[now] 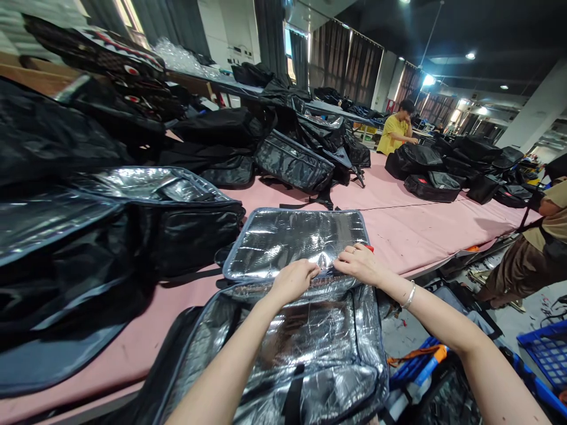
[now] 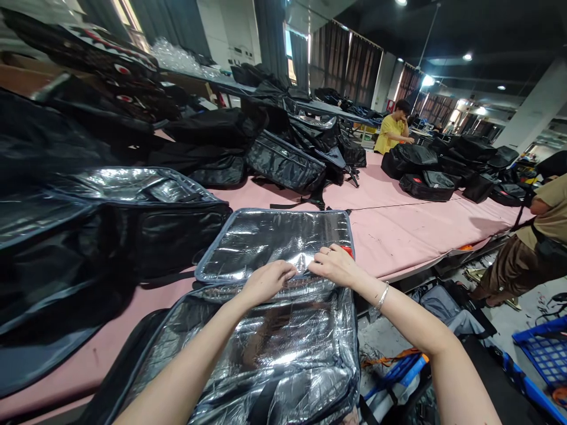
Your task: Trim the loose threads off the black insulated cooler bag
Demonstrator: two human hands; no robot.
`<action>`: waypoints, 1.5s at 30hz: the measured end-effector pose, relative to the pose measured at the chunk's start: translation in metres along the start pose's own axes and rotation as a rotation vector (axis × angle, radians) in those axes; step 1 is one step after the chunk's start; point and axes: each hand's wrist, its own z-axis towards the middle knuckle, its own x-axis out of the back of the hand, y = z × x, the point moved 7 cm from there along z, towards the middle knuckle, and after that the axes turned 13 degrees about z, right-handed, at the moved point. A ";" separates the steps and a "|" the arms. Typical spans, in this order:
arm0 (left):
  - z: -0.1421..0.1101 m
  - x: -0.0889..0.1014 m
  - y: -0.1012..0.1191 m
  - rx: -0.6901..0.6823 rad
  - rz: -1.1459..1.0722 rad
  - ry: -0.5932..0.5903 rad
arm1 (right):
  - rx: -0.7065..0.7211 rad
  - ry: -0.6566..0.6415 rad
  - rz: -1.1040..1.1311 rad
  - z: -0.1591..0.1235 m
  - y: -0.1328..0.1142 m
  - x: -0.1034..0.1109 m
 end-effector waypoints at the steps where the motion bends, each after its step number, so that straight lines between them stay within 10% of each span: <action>1: 0.000 -0.001 0.000 0.002 0.001 0.001 | -0.005 -0.014 0.006 0.000 0.001 0.000; 33: 0.000 -0.006 -0.003 0.019 -0.042 0.023 | -0.026 -0.098 0.308 0.019 0.015 -0.031; 45: -0.029 0.004 0.016 0.117 0.000 0.425 | -0.296 0.116 0.296 -0.032 0.033 -0.022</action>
